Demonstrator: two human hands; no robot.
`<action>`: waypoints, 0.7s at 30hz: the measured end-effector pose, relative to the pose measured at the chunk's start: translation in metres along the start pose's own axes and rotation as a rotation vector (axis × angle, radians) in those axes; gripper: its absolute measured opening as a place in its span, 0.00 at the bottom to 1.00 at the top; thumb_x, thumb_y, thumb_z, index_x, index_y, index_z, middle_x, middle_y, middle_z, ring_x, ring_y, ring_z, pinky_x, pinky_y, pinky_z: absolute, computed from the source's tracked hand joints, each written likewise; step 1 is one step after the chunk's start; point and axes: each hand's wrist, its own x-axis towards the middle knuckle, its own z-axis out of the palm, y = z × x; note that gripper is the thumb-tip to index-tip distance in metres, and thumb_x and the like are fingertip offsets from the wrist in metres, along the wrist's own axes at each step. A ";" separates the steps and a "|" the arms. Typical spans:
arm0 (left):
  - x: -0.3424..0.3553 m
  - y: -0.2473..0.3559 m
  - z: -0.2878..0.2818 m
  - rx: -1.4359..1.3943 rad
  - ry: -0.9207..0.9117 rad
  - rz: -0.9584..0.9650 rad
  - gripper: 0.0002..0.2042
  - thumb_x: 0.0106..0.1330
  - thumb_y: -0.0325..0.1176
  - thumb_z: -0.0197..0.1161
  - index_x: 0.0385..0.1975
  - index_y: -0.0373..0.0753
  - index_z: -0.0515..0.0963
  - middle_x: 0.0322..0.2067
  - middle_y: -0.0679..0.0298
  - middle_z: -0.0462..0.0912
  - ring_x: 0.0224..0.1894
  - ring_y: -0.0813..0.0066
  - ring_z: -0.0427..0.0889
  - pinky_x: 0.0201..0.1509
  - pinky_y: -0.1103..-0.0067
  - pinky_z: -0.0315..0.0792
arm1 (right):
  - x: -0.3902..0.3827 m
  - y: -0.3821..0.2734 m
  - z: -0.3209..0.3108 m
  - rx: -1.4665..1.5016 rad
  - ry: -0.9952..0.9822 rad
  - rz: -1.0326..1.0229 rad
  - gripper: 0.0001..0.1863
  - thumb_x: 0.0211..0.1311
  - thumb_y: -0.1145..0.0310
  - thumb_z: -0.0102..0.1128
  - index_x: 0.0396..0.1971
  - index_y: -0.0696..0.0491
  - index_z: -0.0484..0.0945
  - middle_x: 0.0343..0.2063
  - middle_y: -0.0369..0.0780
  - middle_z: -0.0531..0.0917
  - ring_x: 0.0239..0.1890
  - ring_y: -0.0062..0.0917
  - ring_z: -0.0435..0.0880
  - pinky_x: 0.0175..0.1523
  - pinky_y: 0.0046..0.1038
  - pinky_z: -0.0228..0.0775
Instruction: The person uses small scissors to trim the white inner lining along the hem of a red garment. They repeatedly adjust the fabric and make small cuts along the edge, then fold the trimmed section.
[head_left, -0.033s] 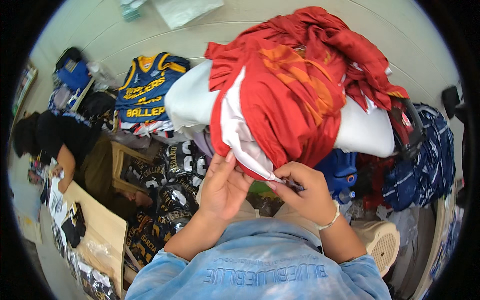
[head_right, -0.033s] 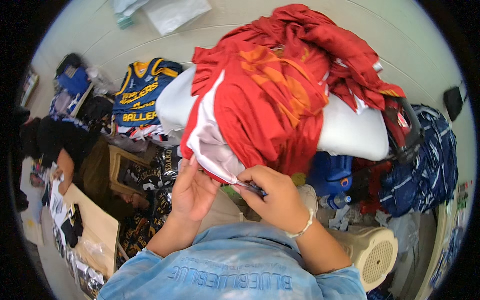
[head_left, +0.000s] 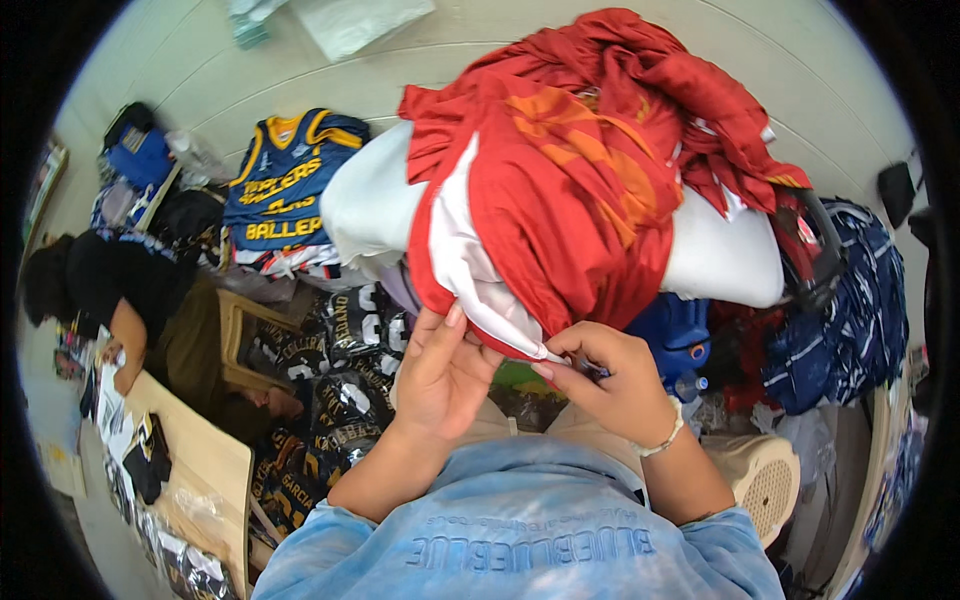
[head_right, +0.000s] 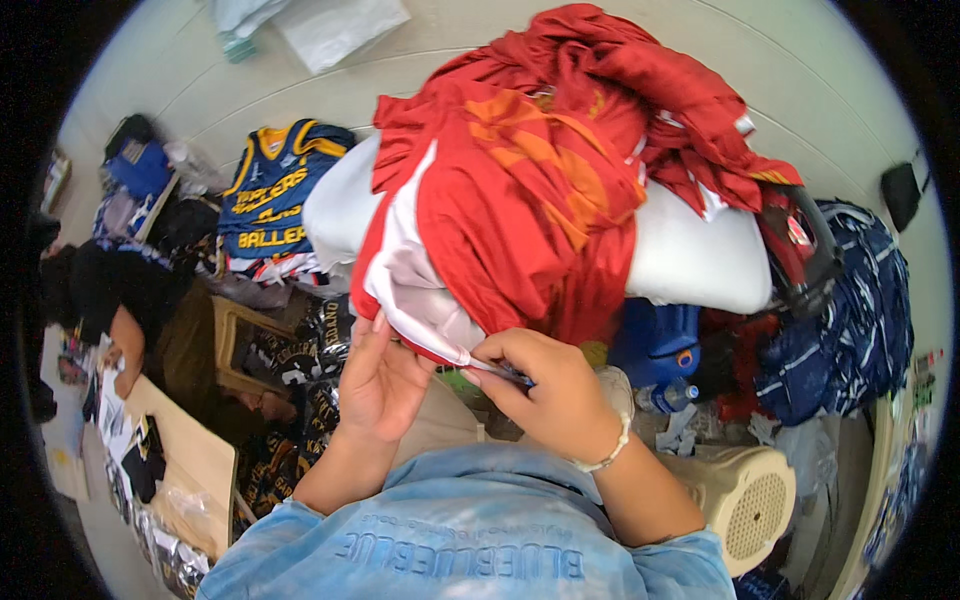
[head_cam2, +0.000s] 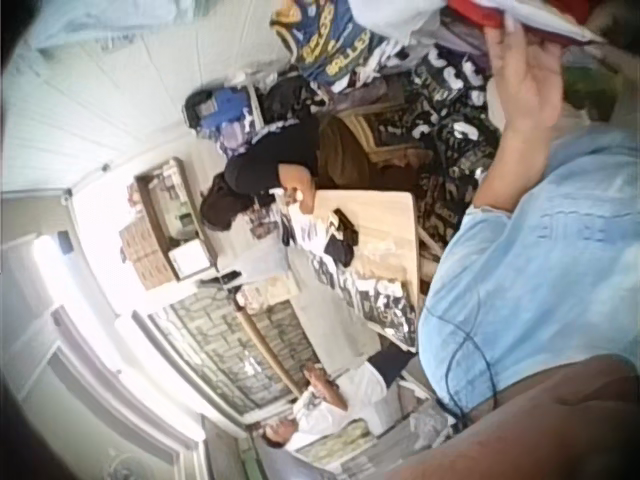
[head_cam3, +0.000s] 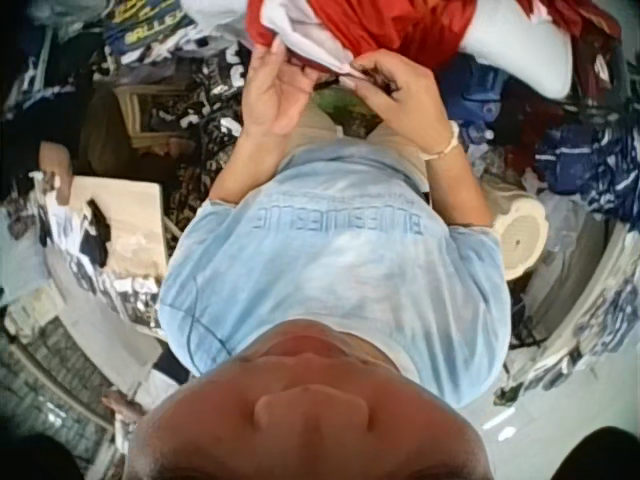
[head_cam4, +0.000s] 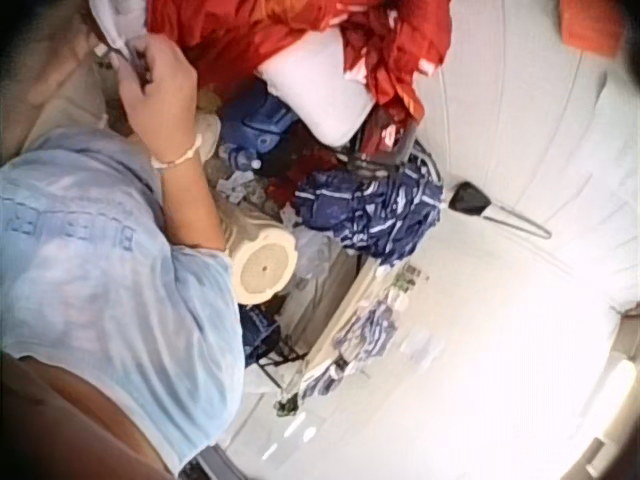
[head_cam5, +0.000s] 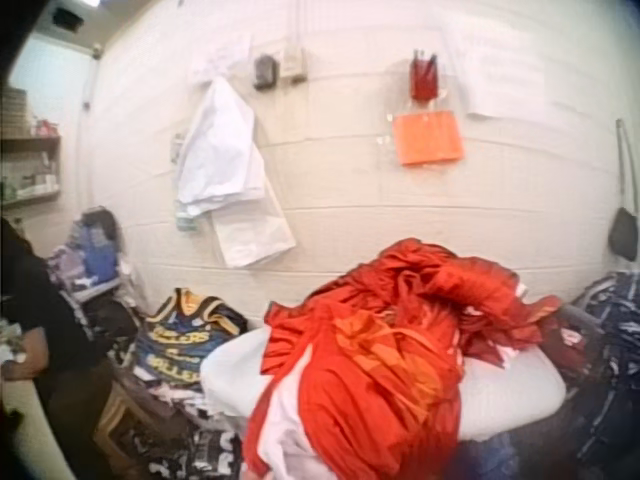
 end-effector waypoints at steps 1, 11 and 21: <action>0.002 -0.004 0.002 0.048 -0.031 0.010 0.20 0.72 0.29 0.46 0.63 0.43 0.59 0.60 0.59 0.67 0.61 0.62 0.70 0.61 0.59 0.69 | -0.004 0.002 -0.005 0.051 0.030 0.063 0.14 0.52 0.70 0.69 0.36 0.57 0.75 0.28 0.40 0.78 0.26 0.26 0.79 0.31 0.23 0.70; 0.013 -0.010 0.031 0.456 -0.112 0.146 0.29 0.60 0.15 0.59 0.61 0.36 0.57 0.50 0.56 0.74 0.53 0.68 0.76 0.57 0.73 0.70 | -0.018 0.002 -0.027 0.088 0.203 0.218 0.18 0.58 0.66 0.66 0.43 0.60 0.72 0.31 0.42 0.78 0.33 0.26 0.79 0.39 0.24 0.70; 0.005 0.003 0.024 0.485 -0.035 0.185 0.29 0.60 0.13 0.56 0.62 0.35 0.55 0.49 0.56 0.74 0.54 0.68 0.75 0.58 0.73 0.70 | 0.002 0.000 -0.002 0.081 0.284 -0.094 0.21 0.47 0.67 0.74 0.40 0.58 0.78 0.31 0.40 0.82 0.31 0.25 0.81 0.37 0.23 0.72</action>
